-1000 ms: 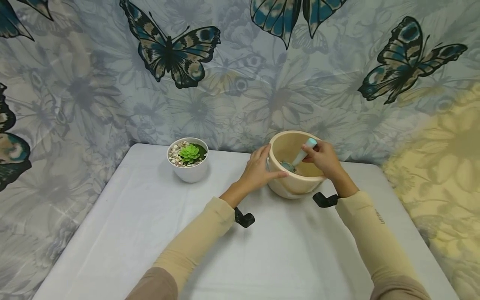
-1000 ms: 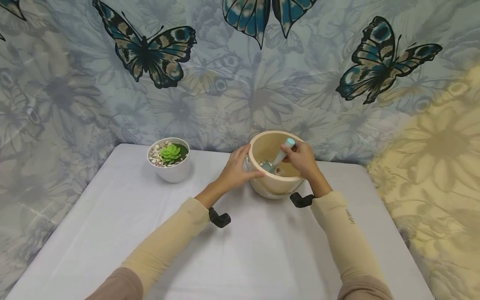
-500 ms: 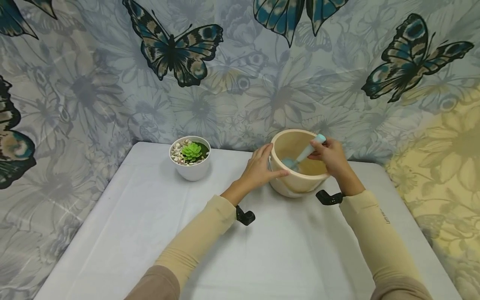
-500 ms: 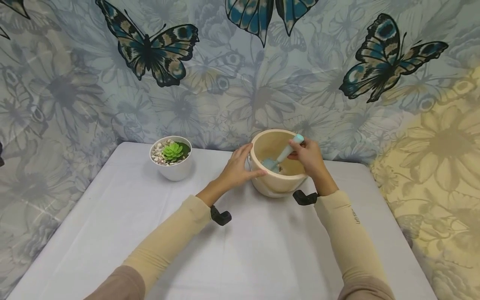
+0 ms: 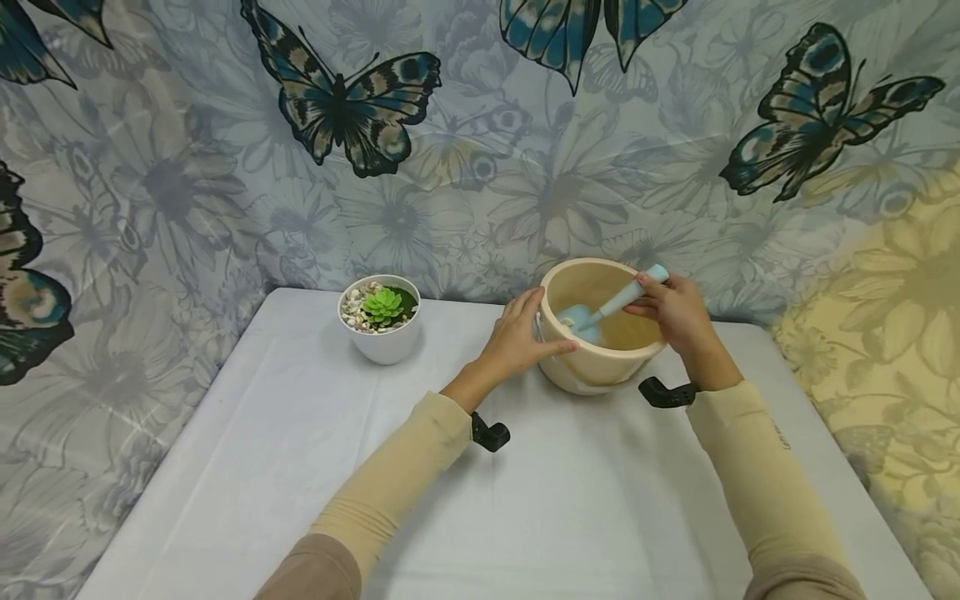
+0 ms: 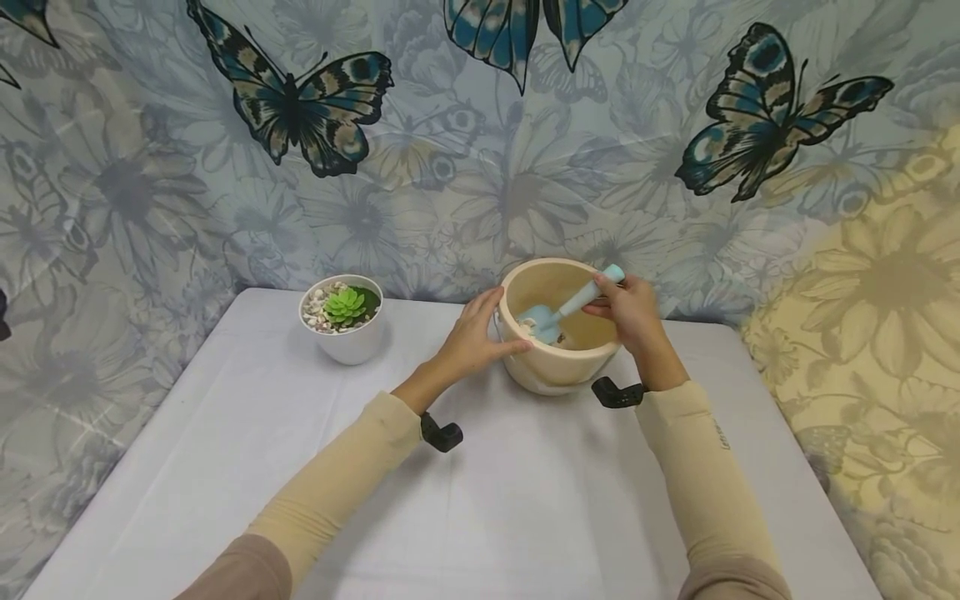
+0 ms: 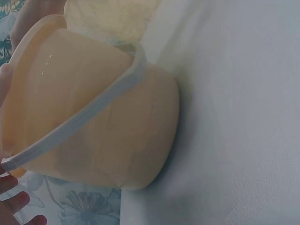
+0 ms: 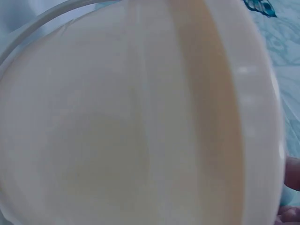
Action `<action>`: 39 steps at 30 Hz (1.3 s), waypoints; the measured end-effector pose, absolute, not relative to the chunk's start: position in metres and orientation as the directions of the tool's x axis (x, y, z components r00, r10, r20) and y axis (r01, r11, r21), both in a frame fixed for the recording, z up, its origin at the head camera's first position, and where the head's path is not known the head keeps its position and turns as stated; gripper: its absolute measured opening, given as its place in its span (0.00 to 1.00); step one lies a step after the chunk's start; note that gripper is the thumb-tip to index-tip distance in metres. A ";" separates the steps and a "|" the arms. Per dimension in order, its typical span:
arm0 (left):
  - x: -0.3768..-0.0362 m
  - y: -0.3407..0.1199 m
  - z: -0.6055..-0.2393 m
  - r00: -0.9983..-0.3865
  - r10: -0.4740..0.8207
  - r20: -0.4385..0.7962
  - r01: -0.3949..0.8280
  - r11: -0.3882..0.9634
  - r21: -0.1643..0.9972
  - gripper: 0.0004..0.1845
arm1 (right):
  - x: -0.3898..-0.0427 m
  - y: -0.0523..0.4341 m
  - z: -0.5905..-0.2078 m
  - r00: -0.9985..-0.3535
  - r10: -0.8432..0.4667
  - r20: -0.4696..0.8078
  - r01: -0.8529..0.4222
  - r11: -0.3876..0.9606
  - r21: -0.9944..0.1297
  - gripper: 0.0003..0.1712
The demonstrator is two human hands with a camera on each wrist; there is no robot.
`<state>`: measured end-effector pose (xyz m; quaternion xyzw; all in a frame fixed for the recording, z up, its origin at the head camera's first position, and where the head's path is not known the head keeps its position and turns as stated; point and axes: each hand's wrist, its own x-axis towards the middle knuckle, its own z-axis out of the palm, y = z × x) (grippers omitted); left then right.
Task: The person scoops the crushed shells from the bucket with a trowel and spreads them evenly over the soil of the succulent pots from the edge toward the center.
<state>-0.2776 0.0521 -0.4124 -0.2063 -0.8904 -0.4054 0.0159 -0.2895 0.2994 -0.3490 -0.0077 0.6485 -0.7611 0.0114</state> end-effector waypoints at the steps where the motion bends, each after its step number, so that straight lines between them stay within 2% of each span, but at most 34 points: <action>1: -0.278 0.052 -0.413 -0.914 0.354 0.197 0.381 0.585 0.716 0.56 | -0.289 0.301 -0.349 -1.000 -0.030 -0.002 0.007 -0.174 -0.985 0.07; 18: -0.277 0.050 -0.413 -0.915 0.351 0.198 0.380 0.586 0.716 0.56 | -0.288 0.314 -0.346 -0.996 -0.073 -0.052 0.080 -0.449 -0.890 0.07; 28: -0.278 0.051 -0.415 -0.912 0.348 0.218 0.391 0.573 0.721 0.56 | -0.290 0.320 -0.346 -0.994 -0.075 -0.081 0.107 -0.452 -0.886 0.10; 39: -0.279 0.051 -0.415 -0.908 0.355 0.222 0.400 0.577 0.712 0.56 | -0.284 0.338 -0.345 -0.991 -0.092 -0.102 0.136 -0.554 -0.821 0.14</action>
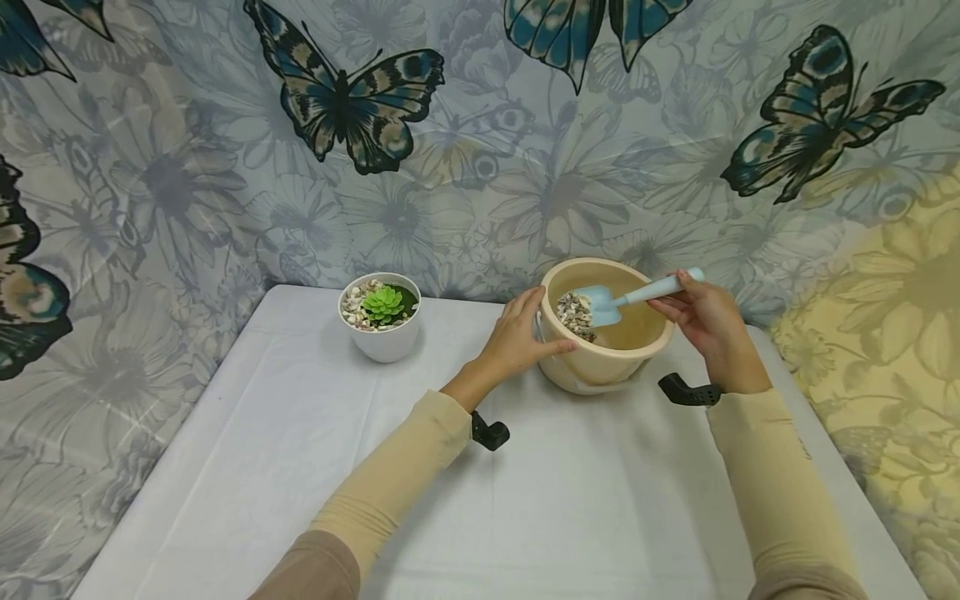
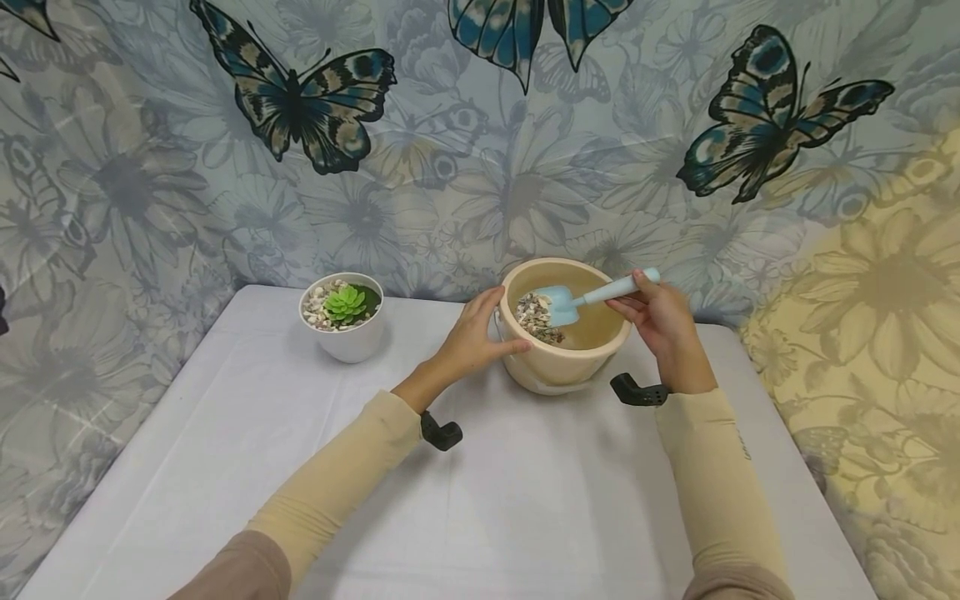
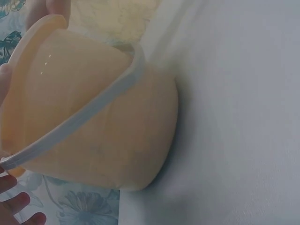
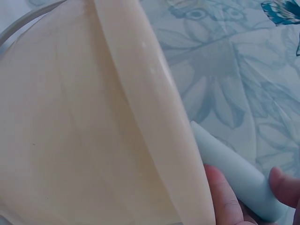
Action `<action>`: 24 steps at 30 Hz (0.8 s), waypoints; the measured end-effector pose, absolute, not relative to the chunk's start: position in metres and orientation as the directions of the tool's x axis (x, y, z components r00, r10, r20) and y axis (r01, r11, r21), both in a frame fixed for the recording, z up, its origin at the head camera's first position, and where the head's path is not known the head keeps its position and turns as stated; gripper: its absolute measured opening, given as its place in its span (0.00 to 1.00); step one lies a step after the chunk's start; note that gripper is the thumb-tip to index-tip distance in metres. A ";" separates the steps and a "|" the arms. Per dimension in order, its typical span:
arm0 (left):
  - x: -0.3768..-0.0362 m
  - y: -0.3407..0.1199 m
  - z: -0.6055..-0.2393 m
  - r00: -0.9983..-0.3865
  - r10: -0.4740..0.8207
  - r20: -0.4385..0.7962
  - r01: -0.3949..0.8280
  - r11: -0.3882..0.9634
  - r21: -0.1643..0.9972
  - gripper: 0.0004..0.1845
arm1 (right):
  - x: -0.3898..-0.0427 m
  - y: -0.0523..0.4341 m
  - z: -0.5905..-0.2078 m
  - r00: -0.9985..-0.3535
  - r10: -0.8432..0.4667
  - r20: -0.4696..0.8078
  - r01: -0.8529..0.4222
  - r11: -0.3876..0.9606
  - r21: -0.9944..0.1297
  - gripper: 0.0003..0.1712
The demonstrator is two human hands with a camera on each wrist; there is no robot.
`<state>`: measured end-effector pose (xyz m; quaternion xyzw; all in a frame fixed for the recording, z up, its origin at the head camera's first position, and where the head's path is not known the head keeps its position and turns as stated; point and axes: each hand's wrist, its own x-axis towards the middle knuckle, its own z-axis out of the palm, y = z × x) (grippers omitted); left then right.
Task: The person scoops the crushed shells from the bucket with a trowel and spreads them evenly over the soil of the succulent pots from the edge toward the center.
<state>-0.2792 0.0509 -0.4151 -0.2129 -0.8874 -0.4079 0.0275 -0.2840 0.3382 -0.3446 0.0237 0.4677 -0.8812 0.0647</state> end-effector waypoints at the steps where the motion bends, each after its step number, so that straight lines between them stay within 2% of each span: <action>1: -0.279 0.051 -0.415 -0.908 0.354 0.222 0.399 0.572 0.716 0.56 | -0.284 0.339 -0.345 -0.991 -0.083 -0.105 0.133 -0.564 -0.815 0.13; 11: -0.278 0.051 -0.412 -0.914 0.349 0.207 0.384 0.580 0.718 0.56 | -0.282 0.341 -0.344 -0.993 -0.049 -0.105 0.112 -0.643 -0.758 0.12; 24: -0.275 0.050 -0.415 -0.914 0.331 0.234 0.393 0.582 0.712 0.54 | -0.280 0.340 -0.346 -0.995 -0.024 -0.097 0.089 -0.652 -0.753 0.09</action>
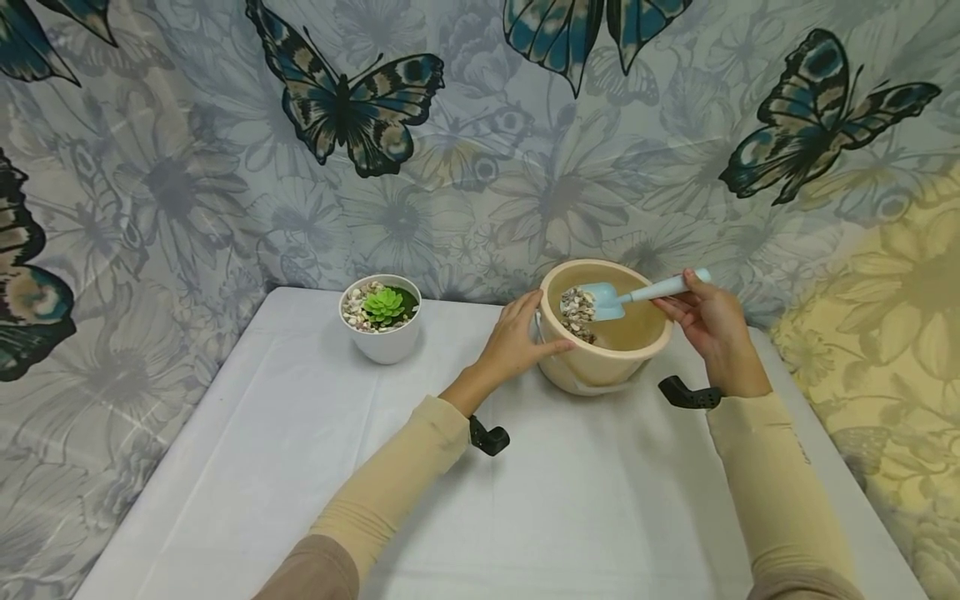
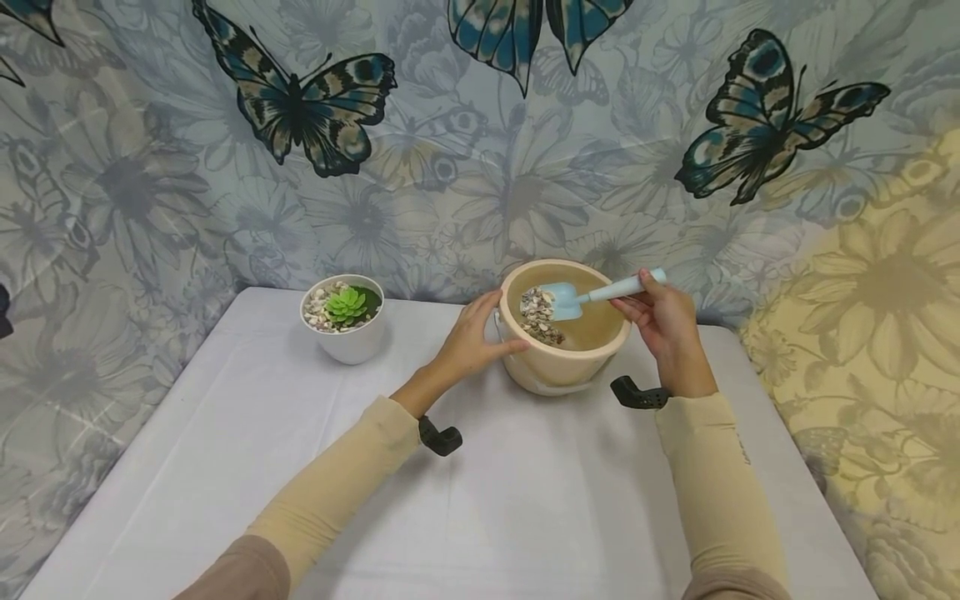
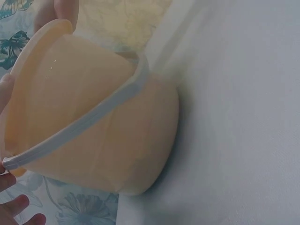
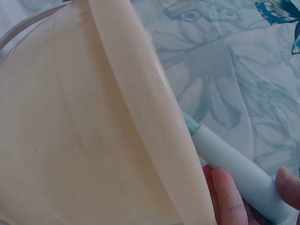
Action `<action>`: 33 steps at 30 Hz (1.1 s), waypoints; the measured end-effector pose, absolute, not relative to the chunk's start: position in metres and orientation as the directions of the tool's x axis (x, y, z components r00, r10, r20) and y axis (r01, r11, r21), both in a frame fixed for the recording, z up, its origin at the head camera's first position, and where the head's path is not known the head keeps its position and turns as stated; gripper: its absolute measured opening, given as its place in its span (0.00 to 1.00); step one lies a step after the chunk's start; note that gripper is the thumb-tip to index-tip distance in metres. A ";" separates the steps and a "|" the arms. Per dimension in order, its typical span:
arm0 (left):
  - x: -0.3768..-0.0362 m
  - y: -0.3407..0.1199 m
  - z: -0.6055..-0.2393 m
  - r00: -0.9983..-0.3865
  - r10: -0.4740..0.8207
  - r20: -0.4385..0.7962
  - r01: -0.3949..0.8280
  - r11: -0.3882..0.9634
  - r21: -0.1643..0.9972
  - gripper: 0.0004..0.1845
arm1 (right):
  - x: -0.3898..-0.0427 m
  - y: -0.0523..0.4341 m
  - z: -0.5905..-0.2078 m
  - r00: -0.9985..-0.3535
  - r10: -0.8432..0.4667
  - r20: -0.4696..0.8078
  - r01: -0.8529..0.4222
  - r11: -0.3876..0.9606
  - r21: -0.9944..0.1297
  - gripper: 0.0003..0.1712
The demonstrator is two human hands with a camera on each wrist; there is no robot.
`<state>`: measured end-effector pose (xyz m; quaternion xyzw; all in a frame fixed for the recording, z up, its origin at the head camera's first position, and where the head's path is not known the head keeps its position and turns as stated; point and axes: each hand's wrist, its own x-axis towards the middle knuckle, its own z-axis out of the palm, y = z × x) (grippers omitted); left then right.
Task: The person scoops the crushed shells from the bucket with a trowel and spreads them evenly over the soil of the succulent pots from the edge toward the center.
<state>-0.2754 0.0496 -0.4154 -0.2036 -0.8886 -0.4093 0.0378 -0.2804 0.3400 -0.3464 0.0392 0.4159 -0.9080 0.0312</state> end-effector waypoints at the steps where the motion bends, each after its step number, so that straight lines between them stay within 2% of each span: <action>1: -0.275 0.050 -0.416 -0.915 0.329 0.234 0.391 0.580 0.715 0.54 | -0.280 0.340 -0.347 -0.995 -0.026 -0.097 0.090 -0.654 -0.751 0.09; 21: -0.274 0.045 -0.417 -0.912 0.331 0.243 0.399 0.569 0.720 0.51 | -0.279 0.343 -0.349 -0.998 -0.042 -0.048 0.063 -0.714 -0.698 0.07; 33: -0.272 0.044 -0.416 -0.913 0.332 0.237 0.392 0.553 0.735 0.48 | -0.277 0.343 -0.344 -0.997 -0.037 -0.062 0.069 -0.748 -0.660 0.06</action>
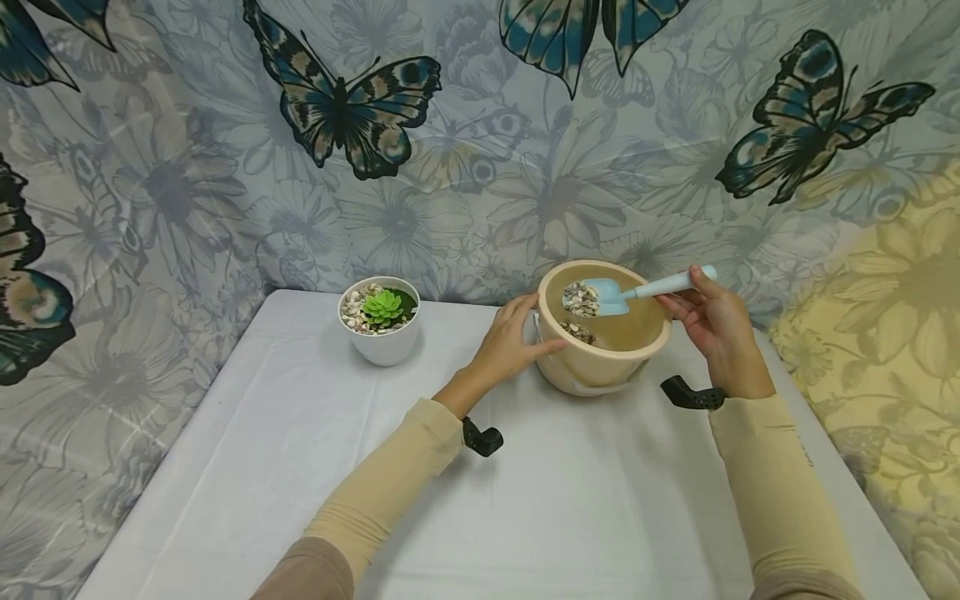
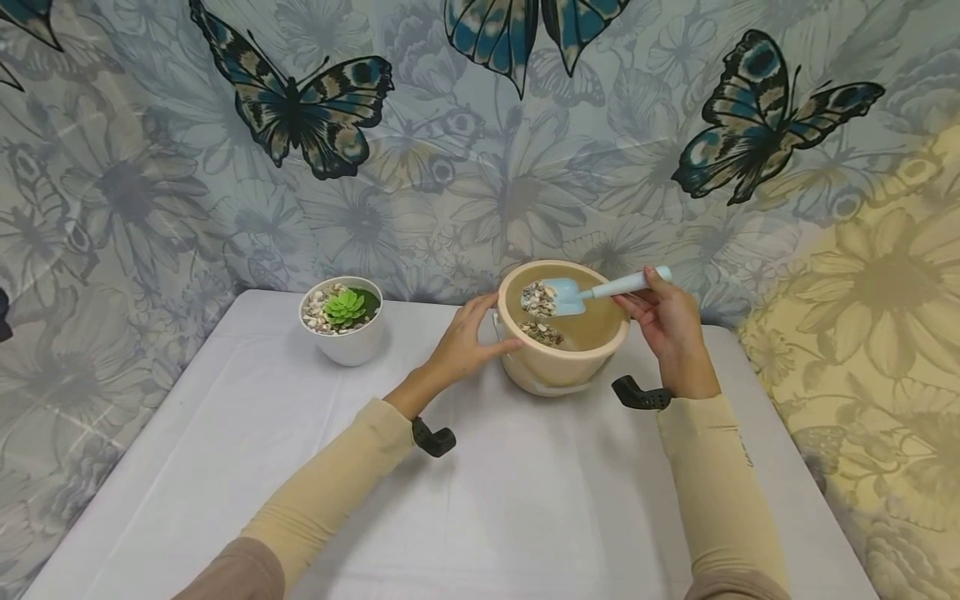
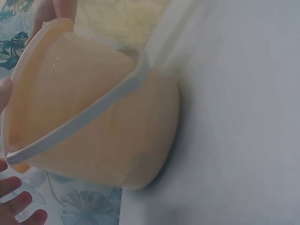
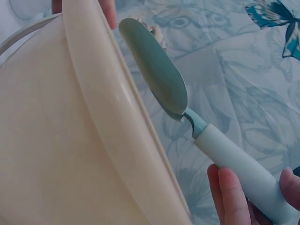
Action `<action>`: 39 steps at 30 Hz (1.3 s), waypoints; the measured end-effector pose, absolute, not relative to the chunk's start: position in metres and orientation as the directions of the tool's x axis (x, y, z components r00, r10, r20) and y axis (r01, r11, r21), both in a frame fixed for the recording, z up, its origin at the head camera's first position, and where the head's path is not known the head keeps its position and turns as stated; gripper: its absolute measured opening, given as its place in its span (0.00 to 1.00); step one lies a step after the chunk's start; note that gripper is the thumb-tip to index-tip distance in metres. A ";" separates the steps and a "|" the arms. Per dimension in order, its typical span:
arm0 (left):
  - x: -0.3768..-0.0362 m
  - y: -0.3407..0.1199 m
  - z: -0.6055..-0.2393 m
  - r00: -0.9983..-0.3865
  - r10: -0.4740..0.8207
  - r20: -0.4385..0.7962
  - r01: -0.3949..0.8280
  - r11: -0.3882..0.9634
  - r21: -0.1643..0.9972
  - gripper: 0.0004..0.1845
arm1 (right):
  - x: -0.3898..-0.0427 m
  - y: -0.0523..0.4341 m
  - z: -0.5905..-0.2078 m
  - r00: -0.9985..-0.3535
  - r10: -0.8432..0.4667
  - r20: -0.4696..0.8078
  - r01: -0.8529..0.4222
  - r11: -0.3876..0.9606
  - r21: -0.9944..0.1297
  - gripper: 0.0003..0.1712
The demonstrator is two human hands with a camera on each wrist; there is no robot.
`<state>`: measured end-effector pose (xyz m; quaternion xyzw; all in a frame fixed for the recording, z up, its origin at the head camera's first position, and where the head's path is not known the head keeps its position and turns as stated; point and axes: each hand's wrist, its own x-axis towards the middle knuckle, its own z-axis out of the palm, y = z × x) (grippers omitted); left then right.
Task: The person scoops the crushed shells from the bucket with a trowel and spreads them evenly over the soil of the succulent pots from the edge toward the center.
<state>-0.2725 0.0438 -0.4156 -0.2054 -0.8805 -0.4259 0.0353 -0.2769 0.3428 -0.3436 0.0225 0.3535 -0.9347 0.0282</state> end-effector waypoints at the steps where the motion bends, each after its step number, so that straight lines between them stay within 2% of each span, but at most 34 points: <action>1: -0.272 0.043 -0.415 -0.913 0.332 0.238 0.393 0.554 0.733 0.48 | -0.277 0.342 -0.343 -0.997 -0.033 -0.064 0.067 -0.749 -0.660 0.05; 23: -0.269 0.027 -0.411 -0.910 0.326 0.255 0.404 0.562 0.722 0.46 | -0.275 0.318 -0.333 -0.998 0.020 -0.059 0.027 -0.718 -0.696 0.05; 39: -0.269 -0.003 -0.409 -0.911 0.309 0.273 0.408 0.578 0.707 0.46 | -0.282 0.293 -0.333 -1.000 0.000 -0.023 0.016 -0.728 -0.685 0.05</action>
